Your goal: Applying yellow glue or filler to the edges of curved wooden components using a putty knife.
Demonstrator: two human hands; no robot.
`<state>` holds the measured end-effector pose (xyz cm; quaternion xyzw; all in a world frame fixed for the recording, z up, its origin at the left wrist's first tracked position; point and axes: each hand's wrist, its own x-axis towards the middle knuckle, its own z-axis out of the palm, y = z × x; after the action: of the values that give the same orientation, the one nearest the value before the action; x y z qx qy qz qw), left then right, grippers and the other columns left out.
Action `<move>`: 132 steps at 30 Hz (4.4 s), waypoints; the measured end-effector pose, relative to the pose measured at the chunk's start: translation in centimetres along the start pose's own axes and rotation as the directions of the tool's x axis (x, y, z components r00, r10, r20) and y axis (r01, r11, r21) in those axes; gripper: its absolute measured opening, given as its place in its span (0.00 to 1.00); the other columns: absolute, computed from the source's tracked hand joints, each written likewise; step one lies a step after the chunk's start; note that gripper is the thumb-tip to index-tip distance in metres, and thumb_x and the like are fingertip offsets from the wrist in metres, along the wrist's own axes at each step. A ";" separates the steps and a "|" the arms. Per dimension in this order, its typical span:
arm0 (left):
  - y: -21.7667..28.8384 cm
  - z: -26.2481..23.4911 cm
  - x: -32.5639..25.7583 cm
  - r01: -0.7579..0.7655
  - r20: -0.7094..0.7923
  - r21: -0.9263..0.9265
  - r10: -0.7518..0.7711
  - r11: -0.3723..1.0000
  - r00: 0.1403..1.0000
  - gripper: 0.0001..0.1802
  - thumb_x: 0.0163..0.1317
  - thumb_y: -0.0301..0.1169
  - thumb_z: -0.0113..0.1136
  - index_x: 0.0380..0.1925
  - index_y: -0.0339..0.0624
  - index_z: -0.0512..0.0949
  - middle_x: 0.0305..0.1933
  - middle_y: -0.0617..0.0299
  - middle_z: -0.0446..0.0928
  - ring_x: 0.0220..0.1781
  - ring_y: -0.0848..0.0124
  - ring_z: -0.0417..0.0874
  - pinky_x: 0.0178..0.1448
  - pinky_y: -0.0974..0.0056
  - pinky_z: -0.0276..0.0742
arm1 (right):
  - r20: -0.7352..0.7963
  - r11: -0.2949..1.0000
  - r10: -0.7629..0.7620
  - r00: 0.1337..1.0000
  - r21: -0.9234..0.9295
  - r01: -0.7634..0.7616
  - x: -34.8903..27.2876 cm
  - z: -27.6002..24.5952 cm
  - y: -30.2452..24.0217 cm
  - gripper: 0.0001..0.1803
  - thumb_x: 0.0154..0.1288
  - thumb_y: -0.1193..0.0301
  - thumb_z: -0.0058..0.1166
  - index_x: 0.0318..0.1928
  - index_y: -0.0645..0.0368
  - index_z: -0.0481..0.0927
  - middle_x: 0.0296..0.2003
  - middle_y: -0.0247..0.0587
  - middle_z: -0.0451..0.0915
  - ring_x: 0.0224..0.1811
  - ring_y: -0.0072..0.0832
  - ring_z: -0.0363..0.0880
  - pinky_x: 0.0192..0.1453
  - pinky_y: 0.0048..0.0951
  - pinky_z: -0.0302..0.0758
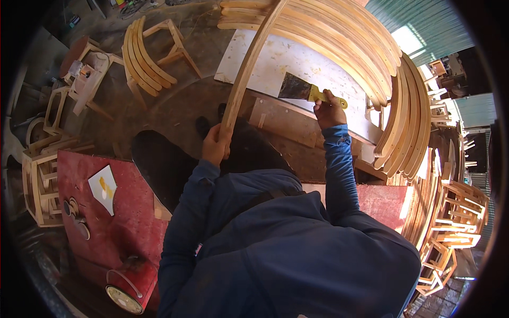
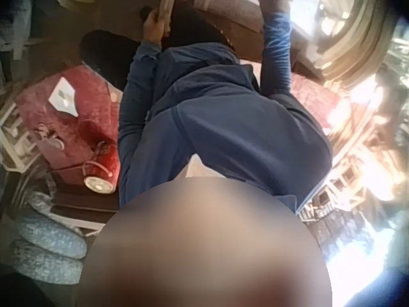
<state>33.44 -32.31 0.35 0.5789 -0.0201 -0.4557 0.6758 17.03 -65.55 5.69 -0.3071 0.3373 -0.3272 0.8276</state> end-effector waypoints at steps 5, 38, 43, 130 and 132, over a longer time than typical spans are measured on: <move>-0.6 -0.6 1.5 -0.242 -0.171 0.143 0.265 0.960 0.949 0.25 0.67 0.42 0.64 0.56 0.36 0.74 0.31 0.65 0.75 0.18 0.80 0.71 0.18 0.70 0.63 | -0.053 0.999 0.033 0.998 -0.028 -0.034 1.0 -0.1 0.5 0.17 0.69 0.67 0.58 0.53 0.63 0.76 0.38 0.44 0.78 0.32 0.33 0.77 0.34 0.32 0.76; 2.0 -1.7 1.8 0.112 0.006 -0.032 -0.112 0.993 0.994 0.30 0.62 0.30 0.67 0.63 0.36 0.70 0.25 0.66 0.73 0.15 0.79 0.69 0.17 0.70 0.62 | 0.250 0.727 -0.190 0.949 -0.614 0.307 0.9 10.1 0.8 0.18 0.66 0.67 0.64 0.51 0.67 0.79 0.30 0.40 0.83 0.30 0.25 0.82 0.37 0.25 0.80; 2.2 -1.4 1.9 0.135 0.007 -0.069 -0.135 0.988 0.991 0.30 0.62 0.30 0.68 0.63 0.36 0.70 0.25 0.66 0.73 0.14 0.79 0.68 0.17 0.69 0.61 | 0.260 0.725 -0.210 0.942 -0.605 0.329 1.1 9.9 0.7 0.14 0.67 0.72 0.62 0.50 0.66 0.81 0.29 0.40 0.84 0.29 0.22 0.81 0.35 0.23 0.79; 1.8 -9.8 -12.8 -0.071 -0.212 0.595 0.242 0.800 0.947 0.30 0.59 0.34 0.68 0.59 0.34 0.73 0.32 0.64 0.78 0.22 0.80 0.74 0.25 0.74 0.70 | 0.955 -0.237 0.132 0.266 -0.230 0.944 -3.1 20.9 -1.4 0.18 0.46 0.80 0.67 0.42 0.59 0.84 0.50 0.44 0.82 0.51 0.40 0.82 0.53 0.36 0.85; 2.6 -9.6 -12.8 0.030 -0.220 0.474 0.085 0.880 0.972 0.30 0.60 0.34 0.67 0.61 0.34 0.73 0.28 0.66 0.76 0.19 0.81 0.73 0.22 0.74 0.68 | 0.951 -0.182 0.118 0.286 -0.263 0.948 -3.2 20.5 -1.7 0.18 0.47 0.80 0.67 0.43 0.58 0.85 0.50 0.45 0.82 0.50 0.41 0.83 0.53 0.36 0.84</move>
<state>32.88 -17.03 5.66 0.7759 -0.0592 -0.3556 0.5178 30.23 -58.26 20.10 -0.9582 -0.1038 -0.1693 0.2059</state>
